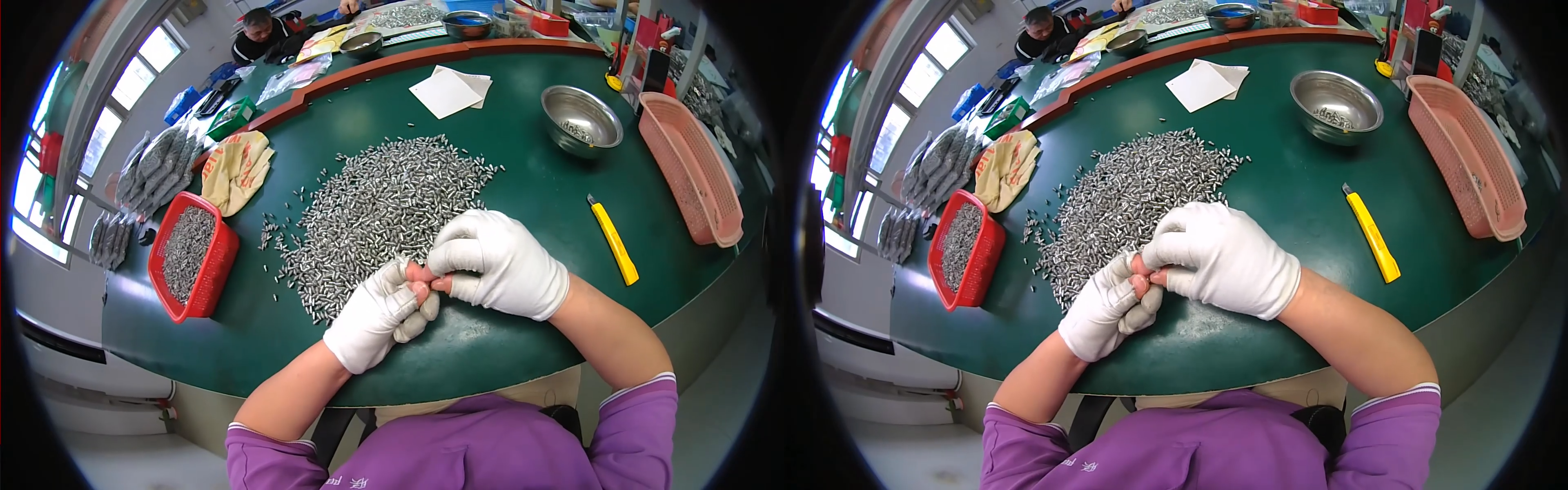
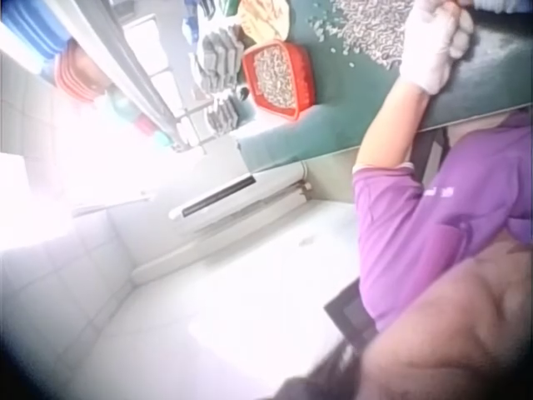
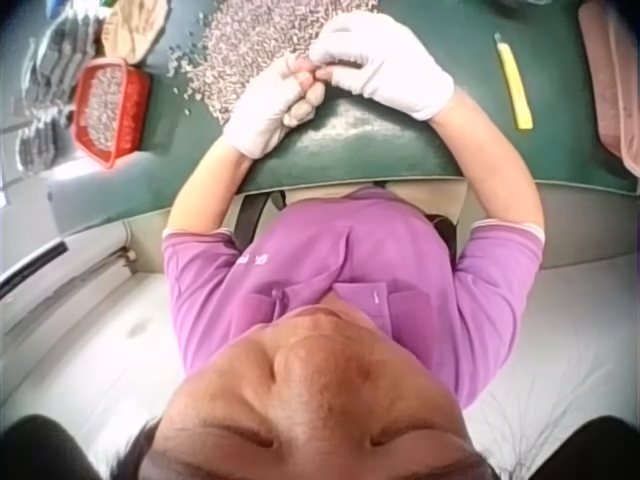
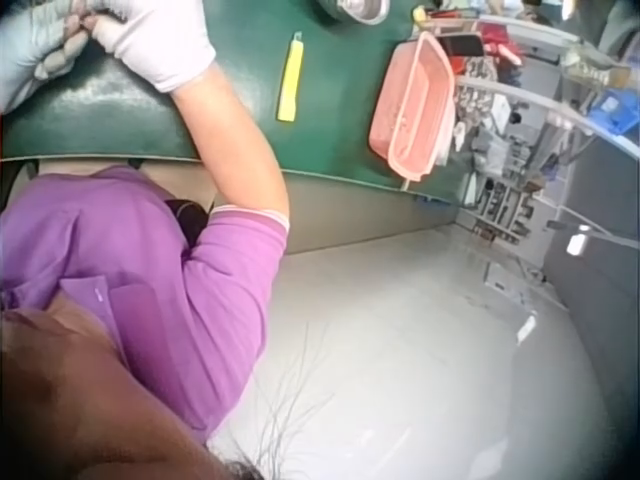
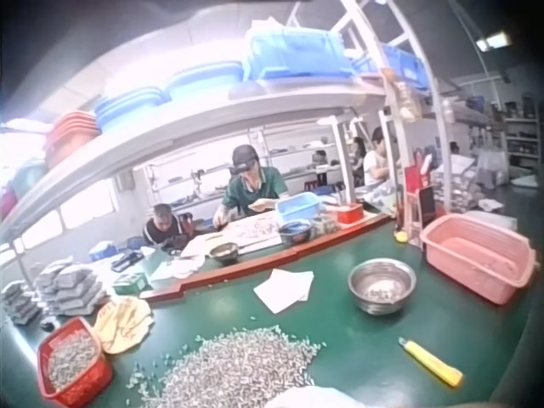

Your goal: Inspecting and cleaning small metal parts using a specialized tool.

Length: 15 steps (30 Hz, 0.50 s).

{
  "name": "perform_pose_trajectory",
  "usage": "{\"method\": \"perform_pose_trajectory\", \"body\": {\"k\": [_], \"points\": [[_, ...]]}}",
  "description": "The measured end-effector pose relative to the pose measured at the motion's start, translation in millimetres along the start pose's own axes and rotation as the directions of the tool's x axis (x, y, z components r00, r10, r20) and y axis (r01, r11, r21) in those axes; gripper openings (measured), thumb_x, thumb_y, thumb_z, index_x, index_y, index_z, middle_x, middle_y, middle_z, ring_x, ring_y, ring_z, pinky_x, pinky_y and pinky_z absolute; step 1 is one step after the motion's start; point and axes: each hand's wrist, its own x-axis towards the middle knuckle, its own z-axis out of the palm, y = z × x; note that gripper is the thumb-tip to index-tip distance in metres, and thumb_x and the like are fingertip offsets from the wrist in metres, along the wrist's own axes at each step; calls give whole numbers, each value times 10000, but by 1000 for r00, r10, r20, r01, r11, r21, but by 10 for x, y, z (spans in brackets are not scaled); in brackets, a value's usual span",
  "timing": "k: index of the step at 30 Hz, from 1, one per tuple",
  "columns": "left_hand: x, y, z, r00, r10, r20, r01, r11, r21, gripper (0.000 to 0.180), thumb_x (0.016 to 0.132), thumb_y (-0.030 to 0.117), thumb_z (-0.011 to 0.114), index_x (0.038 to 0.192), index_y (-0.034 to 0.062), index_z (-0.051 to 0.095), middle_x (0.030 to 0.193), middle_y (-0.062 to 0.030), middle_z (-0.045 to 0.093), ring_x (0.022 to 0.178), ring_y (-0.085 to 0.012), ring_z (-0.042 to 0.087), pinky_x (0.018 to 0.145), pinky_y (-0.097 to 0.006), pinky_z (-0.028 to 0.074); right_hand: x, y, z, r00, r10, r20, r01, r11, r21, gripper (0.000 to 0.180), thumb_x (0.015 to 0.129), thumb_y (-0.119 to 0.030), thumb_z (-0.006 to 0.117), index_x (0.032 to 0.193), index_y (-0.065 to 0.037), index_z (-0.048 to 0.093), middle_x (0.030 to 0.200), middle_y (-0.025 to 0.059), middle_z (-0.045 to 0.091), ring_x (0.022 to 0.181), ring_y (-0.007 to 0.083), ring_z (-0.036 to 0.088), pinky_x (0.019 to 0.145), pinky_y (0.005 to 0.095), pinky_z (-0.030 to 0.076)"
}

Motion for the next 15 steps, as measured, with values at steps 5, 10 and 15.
{"method": "perform_pose_trajectory", "body": {"k": [5,10,15], "points": [[-24,33,90,997,35,-65,-25,989,145,151,954,247,625,1023,124,570,769,-14,573,541,-43,402,471,-183,276,1,-18,4,1000,2,10,-1,1000,-6,195,689,-120,781,841,-105,661,878,59,639,788,272,618,685,374,496],[-19,61,27,999,29,16,-32,977,213,198,985,296,556,1006,103,516,679,48,415,525,-35,278,461,-191,208,21,68,-34,996,54,-72,-57,997,-48,136,729,-73,739,833,-94,653,812,70,636,773,277,620,690,366,503],[-22,48,80,995,52,85,-71,967,246,213,1005,295,516,1006,82,498,651,59,334,534,-46,250,474,-204,207,-54,186,-440,901,247,-356,-383,838,-389,217,881,-323,624,894,-110,667,876,90,636,864,300,618,761,396,500]]}}
